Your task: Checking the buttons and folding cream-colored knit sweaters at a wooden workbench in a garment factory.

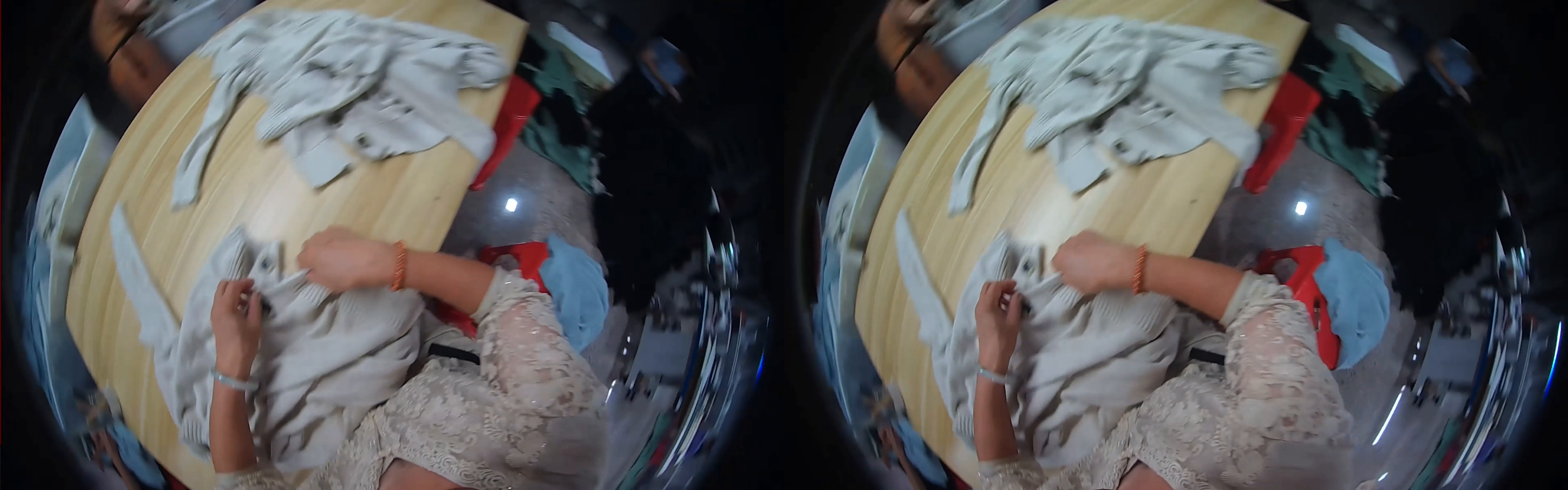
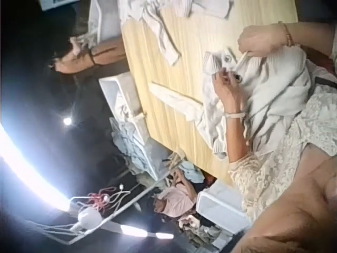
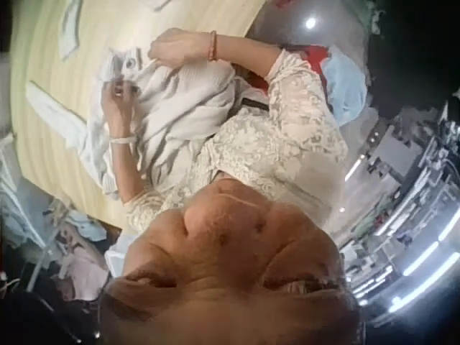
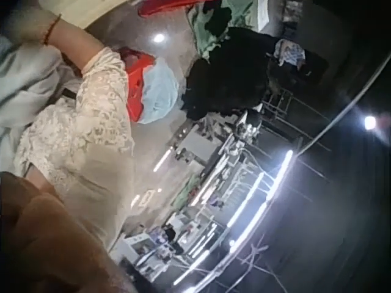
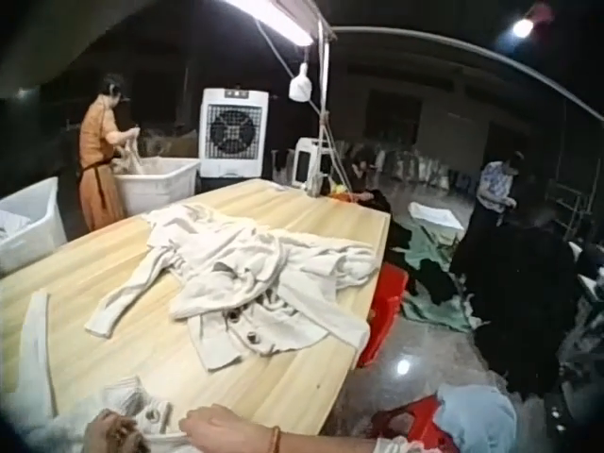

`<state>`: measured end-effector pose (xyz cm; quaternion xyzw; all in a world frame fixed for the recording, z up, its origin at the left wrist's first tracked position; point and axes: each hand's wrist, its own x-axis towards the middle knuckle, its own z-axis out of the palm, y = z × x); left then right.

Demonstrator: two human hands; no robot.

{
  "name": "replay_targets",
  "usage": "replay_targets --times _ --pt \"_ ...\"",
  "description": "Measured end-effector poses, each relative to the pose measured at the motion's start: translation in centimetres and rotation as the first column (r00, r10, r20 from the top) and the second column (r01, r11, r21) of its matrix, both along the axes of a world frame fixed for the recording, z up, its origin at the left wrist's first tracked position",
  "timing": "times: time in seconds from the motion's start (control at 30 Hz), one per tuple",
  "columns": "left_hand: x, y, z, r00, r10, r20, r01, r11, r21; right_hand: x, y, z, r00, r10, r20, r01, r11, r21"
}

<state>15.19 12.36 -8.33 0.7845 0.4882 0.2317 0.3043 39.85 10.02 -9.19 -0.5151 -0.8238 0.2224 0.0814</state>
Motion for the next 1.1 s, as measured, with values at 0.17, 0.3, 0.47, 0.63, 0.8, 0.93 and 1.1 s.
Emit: replay_targets --times 0.17,0.3,0.47,0.63,0.8,0.93,1.1 --pt "3.3 3.1 -3.2 0.996 -0.092 0.017 0.091 0.994 0.061 -1.6 -1.5 -0.9 0.993 -0.056 -0.099 0.080 0.962 0.260" --pt "5.0 4.2 -2.7 0.988 -0.152 0.035 0.155 0.982 -0.110 -1.2 -2.0 -1.7 0.987 -0.084 -0.134 0.126 0.929 0.349" --pt "4.1 3.6 -1.9 0.908 0.125 0.400 0.145 0.800 -0.581 -2.6 -1.8 -2.8 0.960 -0.136 -0.244 0.215 0.916 0.337" --pt "4.1 2.9 -1.4 0.860 0.203 0.469 0.163 0.761 -0.628 -2.9 -1.8 -1.7 0.894 -0.197 -0.403 0.306 0.925 0.227" --pt "4.2 2.9 -1.4 0.837 0.202 0.509 0.201 0.751 -0.629 -2.8 -2.3 -1.6 0.884 -0.206 -0.421 0.313 0.928 0.202" --pt "2.5 2.5 -0.9 0.857 0.266 0.441 0.177 0.652 -0.737 -4.0 -2.5 -2.9 0.941 -0.111 -0.320 0.233 0.897 0.376" --pt "2.1 2.7 -1.6 0.850 0.190 0.491 0.255 0.668 -0.699 -3.5 -2.6 -2.0 0.978 -0.041 -0.204 0.136 0.869 0.476"
